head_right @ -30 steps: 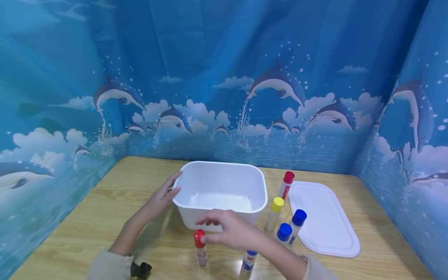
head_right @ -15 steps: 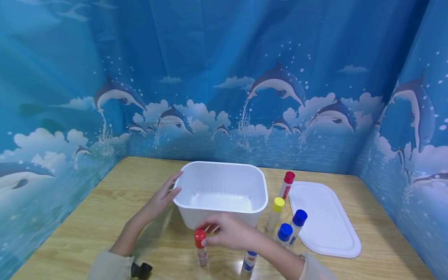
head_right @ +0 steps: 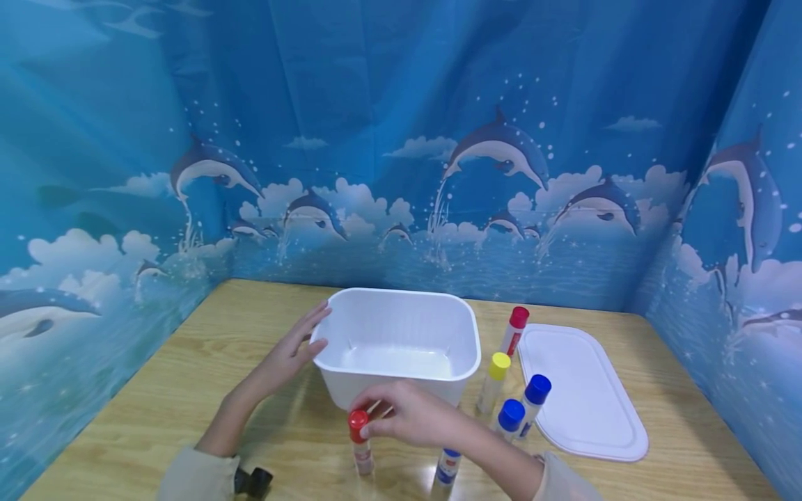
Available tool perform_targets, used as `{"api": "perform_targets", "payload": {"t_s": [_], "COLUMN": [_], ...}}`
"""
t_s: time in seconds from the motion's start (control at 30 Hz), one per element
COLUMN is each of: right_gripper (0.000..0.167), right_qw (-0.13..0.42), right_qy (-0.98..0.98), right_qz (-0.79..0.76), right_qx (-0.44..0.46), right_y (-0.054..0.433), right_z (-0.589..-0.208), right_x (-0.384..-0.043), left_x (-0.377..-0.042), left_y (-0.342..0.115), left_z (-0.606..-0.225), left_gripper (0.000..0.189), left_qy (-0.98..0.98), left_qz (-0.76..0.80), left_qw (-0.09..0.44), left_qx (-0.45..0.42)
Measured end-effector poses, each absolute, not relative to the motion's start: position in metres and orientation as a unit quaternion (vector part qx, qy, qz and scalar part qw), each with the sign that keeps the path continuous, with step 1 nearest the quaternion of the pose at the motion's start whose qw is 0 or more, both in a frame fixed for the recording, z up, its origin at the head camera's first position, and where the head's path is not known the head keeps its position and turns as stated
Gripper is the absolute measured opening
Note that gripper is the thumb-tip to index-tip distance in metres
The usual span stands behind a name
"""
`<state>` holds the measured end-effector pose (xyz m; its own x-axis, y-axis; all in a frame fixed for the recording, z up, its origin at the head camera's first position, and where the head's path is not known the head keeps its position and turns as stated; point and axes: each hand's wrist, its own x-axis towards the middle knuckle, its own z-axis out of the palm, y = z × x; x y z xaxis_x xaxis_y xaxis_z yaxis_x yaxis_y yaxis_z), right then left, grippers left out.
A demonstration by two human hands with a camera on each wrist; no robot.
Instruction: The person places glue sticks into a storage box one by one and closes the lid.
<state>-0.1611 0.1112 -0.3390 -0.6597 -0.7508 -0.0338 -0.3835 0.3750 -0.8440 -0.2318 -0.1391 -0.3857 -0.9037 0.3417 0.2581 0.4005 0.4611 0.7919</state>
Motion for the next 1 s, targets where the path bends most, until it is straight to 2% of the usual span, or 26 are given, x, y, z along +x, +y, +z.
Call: {"api": "perform_targets", "payload": {"t_s": [0.33, 0.63, 1.0], "right_gripper": [0.023, 0.026, 0.027], "right_qw": [0.207, 0.17, 0.111], "right_qy": [0.796, 0.802, 0.803], "right_qz": [-0.457, -0.459, -0.473], "right_qx": [-0.339, -0.342, -0.344], "right_y": [0.11, 0.111, 0.112], "right_z": [-0.336, -0.33, -0.306], "right_x": [-0.158, -0.154, -0.15], "left_x": [-0.233, -0.235, -0.234], "left_y": [-0.139, -0.141, -0.142], "left_z": [-0.385, -0.388, -0.39], "left_gripper": [0.062, 0.064, 0.073], "left_qy": [-0.858, -0.864, -0.864], "left_qz": [-0.464, -0.447, -0.447], "left_qw": [0.009, -0.001, -0.016], "left_qx": [-0.221, -0.233, -0.229]}}
